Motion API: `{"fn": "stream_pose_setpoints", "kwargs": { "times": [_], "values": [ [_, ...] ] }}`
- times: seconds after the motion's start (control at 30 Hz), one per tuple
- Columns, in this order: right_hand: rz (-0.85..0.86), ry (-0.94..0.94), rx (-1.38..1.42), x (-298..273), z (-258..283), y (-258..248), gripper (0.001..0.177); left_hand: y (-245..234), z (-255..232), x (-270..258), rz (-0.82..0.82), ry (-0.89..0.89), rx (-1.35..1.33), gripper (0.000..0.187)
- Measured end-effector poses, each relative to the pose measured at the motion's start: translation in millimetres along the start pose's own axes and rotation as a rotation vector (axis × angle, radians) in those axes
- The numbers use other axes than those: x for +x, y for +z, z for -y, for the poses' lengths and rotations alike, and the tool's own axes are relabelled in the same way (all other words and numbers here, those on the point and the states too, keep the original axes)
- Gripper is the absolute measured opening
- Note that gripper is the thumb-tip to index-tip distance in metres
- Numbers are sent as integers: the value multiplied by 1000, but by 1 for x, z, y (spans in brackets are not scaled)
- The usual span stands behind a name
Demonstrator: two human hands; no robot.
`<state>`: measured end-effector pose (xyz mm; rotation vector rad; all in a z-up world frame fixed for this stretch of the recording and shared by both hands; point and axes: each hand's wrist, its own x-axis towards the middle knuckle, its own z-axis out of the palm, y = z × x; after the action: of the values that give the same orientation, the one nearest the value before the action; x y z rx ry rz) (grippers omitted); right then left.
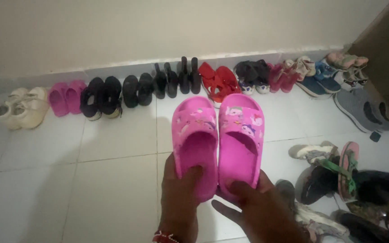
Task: Organizing a pile of shoes into a row on the floor.
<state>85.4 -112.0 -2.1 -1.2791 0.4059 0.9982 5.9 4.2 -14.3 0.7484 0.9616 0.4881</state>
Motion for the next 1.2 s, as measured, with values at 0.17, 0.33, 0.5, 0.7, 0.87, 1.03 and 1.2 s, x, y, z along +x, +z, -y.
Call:
{"fn": "stream_pose_setpoints", "kwargs": {
  "times": [0.17, 0.33, 0.5, 0.7, 0.87, 1.03, 1.2],
  "values": [
    [-71, 50, -44, 1, 8, 6, 48, -2, 1, 13, 11, 41, 117, 53],
    [-75, 54, -36, 16, 2, -3, 49, -2, -5, 12, 26, 22, 74, 63],
    [101, 6, 86, 39, -5, -20, 47, 11, -18, 14, 0, -65, 111, 55],
    [269, -132, -114, 81, -6, -64, 50, 23, -1, 34, 1, -90, 48, 56],
    [113, -54, -33, 68, 45, -22, 50, 55, -11, 58, 0, -94, 138, 59],
    [66, 22, 82, 99, 97, -23, 48, 95, -13, 99, 14, -94, 160, 57],
    [93, -43, 31, 127, 158, -16, 41, 157, -40, 128, 73, -61, 77, 56]
  ]
}}
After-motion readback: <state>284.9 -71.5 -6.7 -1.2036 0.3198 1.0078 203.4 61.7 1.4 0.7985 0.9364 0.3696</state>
